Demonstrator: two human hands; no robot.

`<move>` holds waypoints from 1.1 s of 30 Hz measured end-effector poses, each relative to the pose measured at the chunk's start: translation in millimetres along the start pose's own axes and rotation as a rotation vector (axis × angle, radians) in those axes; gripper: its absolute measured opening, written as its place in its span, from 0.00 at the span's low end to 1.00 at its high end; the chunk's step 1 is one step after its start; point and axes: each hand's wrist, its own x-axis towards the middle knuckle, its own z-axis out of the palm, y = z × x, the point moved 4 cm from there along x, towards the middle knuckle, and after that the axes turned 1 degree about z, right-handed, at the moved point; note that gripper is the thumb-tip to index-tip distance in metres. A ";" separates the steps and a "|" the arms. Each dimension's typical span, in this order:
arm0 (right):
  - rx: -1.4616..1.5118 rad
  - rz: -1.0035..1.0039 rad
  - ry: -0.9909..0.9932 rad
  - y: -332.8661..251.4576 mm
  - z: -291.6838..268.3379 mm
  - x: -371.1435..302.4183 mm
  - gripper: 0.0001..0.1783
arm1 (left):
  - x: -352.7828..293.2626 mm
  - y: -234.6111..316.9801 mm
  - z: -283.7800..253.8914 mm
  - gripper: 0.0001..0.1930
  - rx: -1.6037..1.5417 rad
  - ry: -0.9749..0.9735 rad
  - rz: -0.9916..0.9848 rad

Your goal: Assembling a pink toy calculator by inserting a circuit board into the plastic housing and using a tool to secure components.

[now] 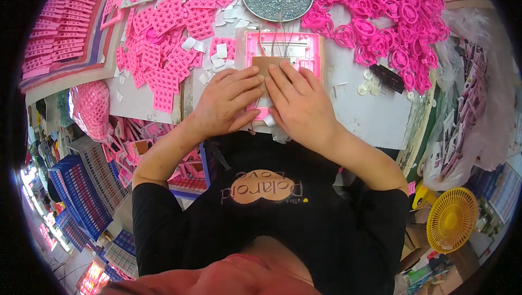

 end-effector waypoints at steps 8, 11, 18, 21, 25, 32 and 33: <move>0.184 0.000 0.058 24.7 -5.5 16.6 0.30 | -13.2 -10.3 -7.7 0.31 -0.183 0.404 -0.182; 0.196 -0.021 0.031 28.5 -4.8 21.5 0.30 | -22.3 -10.7 -1.0 0.31 -0.193 0.363 -0.230; 0.216 -0.008 0.023 29.0 -6.0 24.7 0.36 | -25.7 -5.2 4.6 0.28 -0.231 0.342 -0.238; 0.240 -0.014 -0.010 32.2 -2.2 27.2 0.33 | -23.8 -5.5 3.0 0.27 -0.205 0.347 -0.221; 0.140 -0.057 -0.010 27.7 -1.7 28.3 0.28 | -21.0 -3.6 1.7 0.26 -0.127 0.300 -0.167; -0.185 -0.131 -0.083 0.9 6.9 2.2 0.28 | -10.2 12.8 1.7 0.25 0.100 0.046 -0.056; -0.150 -0.129 -0.090 -0.6 6.8 -2.4 0.28 | -10.3 13.9 1.6 0.24 0.116 0.037 -0.063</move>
